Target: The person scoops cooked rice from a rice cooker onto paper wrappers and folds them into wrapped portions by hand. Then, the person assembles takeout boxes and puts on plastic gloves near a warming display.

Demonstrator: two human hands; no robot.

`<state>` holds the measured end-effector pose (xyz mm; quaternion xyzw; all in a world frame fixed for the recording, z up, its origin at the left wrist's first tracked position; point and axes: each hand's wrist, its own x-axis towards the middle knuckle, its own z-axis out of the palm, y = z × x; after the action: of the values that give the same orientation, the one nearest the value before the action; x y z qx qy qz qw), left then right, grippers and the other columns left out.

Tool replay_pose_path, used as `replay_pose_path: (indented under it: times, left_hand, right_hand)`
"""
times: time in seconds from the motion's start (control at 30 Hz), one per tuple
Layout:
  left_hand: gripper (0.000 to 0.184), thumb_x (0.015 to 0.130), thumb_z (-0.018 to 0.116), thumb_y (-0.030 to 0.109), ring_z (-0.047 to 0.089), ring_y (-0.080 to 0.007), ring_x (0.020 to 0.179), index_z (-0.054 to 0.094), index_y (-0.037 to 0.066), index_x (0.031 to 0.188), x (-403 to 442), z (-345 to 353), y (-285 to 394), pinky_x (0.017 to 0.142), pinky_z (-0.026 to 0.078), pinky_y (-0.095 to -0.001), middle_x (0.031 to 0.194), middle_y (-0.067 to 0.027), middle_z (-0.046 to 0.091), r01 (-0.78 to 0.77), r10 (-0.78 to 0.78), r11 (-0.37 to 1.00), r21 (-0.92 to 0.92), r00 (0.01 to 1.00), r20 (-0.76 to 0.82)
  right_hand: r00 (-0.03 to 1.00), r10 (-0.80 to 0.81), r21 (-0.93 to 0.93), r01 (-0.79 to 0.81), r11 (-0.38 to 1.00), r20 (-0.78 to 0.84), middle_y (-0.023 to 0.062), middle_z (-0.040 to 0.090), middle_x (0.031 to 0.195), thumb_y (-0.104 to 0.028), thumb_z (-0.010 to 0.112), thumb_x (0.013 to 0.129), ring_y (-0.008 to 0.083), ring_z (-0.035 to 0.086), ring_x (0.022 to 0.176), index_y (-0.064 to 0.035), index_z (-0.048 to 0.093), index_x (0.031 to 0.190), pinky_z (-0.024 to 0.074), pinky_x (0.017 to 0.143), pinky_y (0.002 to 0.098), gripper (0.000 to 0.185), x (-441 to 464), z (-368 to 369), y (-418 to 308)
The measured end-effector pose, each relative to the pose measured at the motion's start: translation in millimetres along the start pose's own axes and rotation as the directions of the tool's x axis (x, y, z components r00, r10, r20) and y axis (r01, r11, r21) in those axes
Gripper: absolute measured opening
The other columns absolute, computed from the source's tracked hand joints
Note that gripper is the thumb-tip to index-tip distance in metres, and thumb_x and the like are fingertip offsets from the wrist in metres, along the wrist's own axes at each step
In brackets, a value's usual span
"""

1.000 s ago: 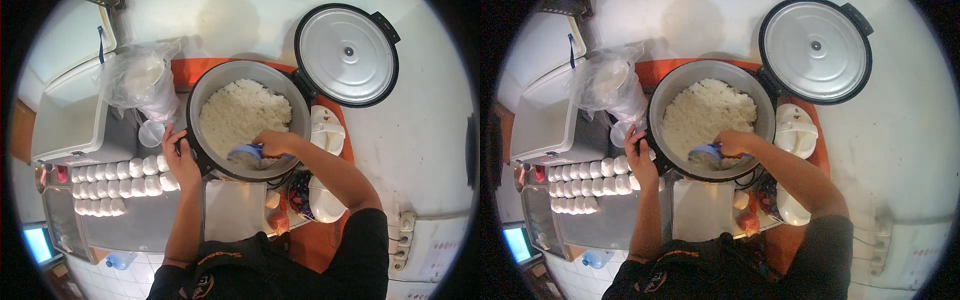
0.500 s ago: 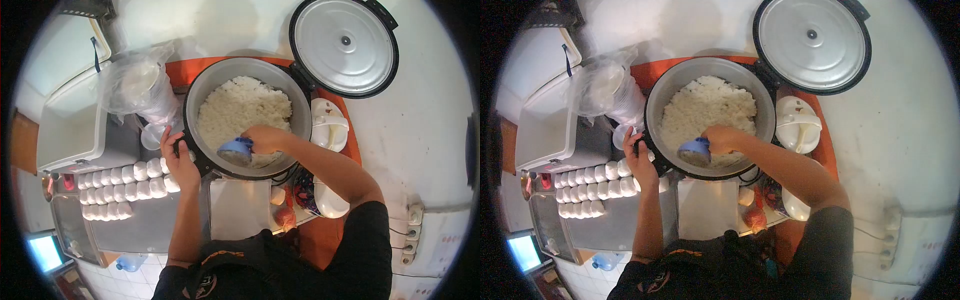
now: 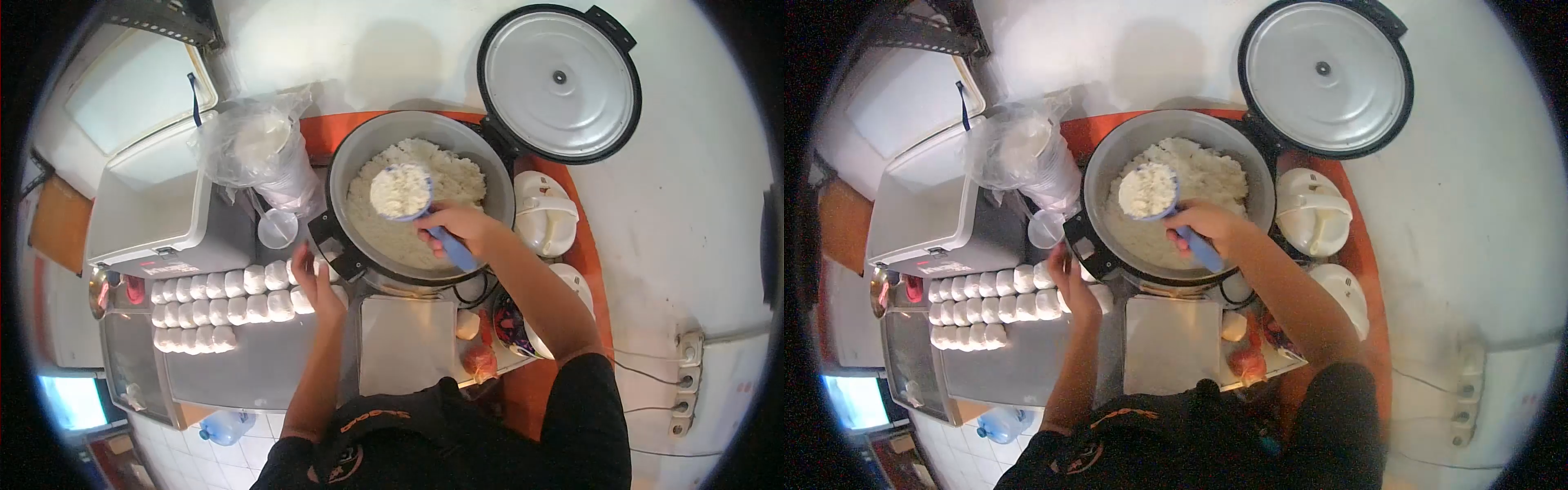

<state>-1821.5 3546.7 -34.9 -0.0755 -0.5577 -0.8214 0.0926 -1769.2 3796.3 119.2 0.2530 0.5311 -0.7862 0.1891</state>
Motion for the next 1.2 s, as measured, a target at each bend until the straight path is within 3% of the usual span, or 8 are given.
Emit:
replay_pose_path:
  times: [0.1, 0.2, 0.37, 0.47, 0.67, 0.97, 1.07, 1.2]
  left_hand:
    - [0.048, 0.088, 0.060, 0.010, 0.040, -0.0306, 0.133, 0.046, 0.002, 0.133, -54, -60, -32, 0.114, 0.027, -0.0433, 0.141, -0.0163, 0.045, -0.074, -0.086, 0.875, 0.479, 0.949, 0.303]
    - [0.051, 0.086, 0.061, 0.012, 0.042, -0.0346, 0.130, 0.046, 0.002, 0.134, -90, -82, -41, 0.112, 0.029, -0.0471, 0.138, -0.0179, 0.048, -0.328, -0.294, 0.737, 0.591, 0.632, 0.717]
    - [0.139, 0.055, 0.084, 0.059, 0.013, -0.0344, 0.149, 0.006, 0.006, 0.156, -127, -104, -59, 0.123, 0.013, -0.0470, 0.162, -0.0140, 0.015, -0.761, -0.623, 0.440, 0.477, 0.123, 0.772]
    - [0.140, 0.053, 0.085, 0.060, 0.015, -0.0335, 0.149, 0.008, 0.003, 0.155, -127, -104, -62, 0.123, 0.012, -0.0460, 0.161, -0.0139, 0.017, -0.724, -0.622, 0.472, 0.502, 0.129, 0.772]
    - [0.142, 0.052, 0.086, 0.060, 0.016, -0.0324, 0.149, 0.007, 0.002, 0.155, -130, -110, -64, 0.123, 0.012, -0.0446, 0.161, -0.0137, 0.018, -0.724, -0.583, 0.477, 0.499, 0.165, 0.796]
    - [0.088, 0.086, 0.068, 0.018, 0.036, -0.0355, 0.140, 0.015, -0.001, 0.153, -118, -77, -70, 0.118, 0.027, -0.0442, 0.149, -0.0247, 0.039, -0.667, -0.588, 0.451, 0.594, 0.279, 0.759]
    - [0.069, 0.089, 0.052, 0.002, 0.044, -0.0377, 0.133, 0.022, -0.005, 0.150, -141, -100, -131, 0.115, 0.032, -0.0423, 0.145, -0.0266, 0.042, -0.807, -0.362, 0.360, 0.469, 0.343, 0.867]
    - [0.058, 0.088, 0.051, 0.005, 0.050, -0.0384, 0.124, 0.035, -0.007, 0.142, -150, -60, -65, 0.107, 0.039, -0.0433, 0.133, -0.0243, 0.052, -0.711, -0.555, 0.349, 0.610, 0.368, 0.746]
  right_hand:
    - [0.996, -0.092, 0.043, 0.093, 0.995, -0.010, 0.0087, 0.057, 0.076, -0.006, 0.065, 0.087, 0.0150, 0.052, 0.049, -0.0017, 0.054, 0.103, 0.0441, 0.042, 0.0326, 0.019, -65, 10, 12]
    - [1.000, 0.013, 0.069, -0.011, 0.998, -0.020, 0.0102, 0.058, 0.077, -0.006, 0.064, 0.086, 0.0150, 0.052, 0.049, 0.0003, 0.054, 0.107, 0.0442, 0.042, 0.0324, 0.024, -120, 25, 54]
    - [0.983, 0.089, -0.213, -0.122, 0.969, -0.159, 0.0134, 0.060, 0.083, -0.006, 0.063, 0.084, 0.0206, 0.058, 0.055, -0.0001, 0.054, 0.123, 0.0501, 0.053, 0.0360, 0.040, -111, 18, 208]
    - [0.841, -0.540, -0.949, 0.144, 0.281, -0.032, 0.0158, 0.062, 0.102, -0.006, 0.057, 0.087, 0.0328, 0.065, 0.079, -0.0150, 0.045, 0.144, 0.0537, 0.068, 0.0426, 0.059, -55, -5, 367]
    - [0.896, -0.364, -0.936, -0.131, 0.327, -0.253, 0.0194, 0.058, 0.110, -0.003, 0.052, 0.089, 0.0391, 0.063, 0.097, -0.0289, 0.029, 0.153, 0.0540, 0.081, 0.0478, 0.073, -51, 5, 406]
    - [0.963, -0.253, -0.858, 0.206, 0.470, 0.093, 0.0201, 0.058, 0.116, 0.007, 0.054, 0.084, 0.0389, 0.059, 0.107, -0.0270, 0.031, 0.153, 0.0472, 0.096, 0.0438, 0.080, -58, -19, 372]
    - [0.890, -0.451, -0.752, 0.252, 0.609, -0.067, 0.0207, 0.057, 0.115, 0.006, 0.058, 0.079, 0.0392, 0.059, 0.107, -0.0280, 0.034, 0.152, 0.0474, 0.094, 0.0448, 0.084, -82, -19, 338]
    - [0.743, -0.519, -0.832, -0.090, 0.548, -0.422, 0.0240, 0.058, 0.114, 0.003, 0.061, 0.073, 0.0411, 0.059, 0.104, -0.0182, 0.036, 0.151, 0.0473, 0.092, 0.0447, 0.084, -90, -57, 314]
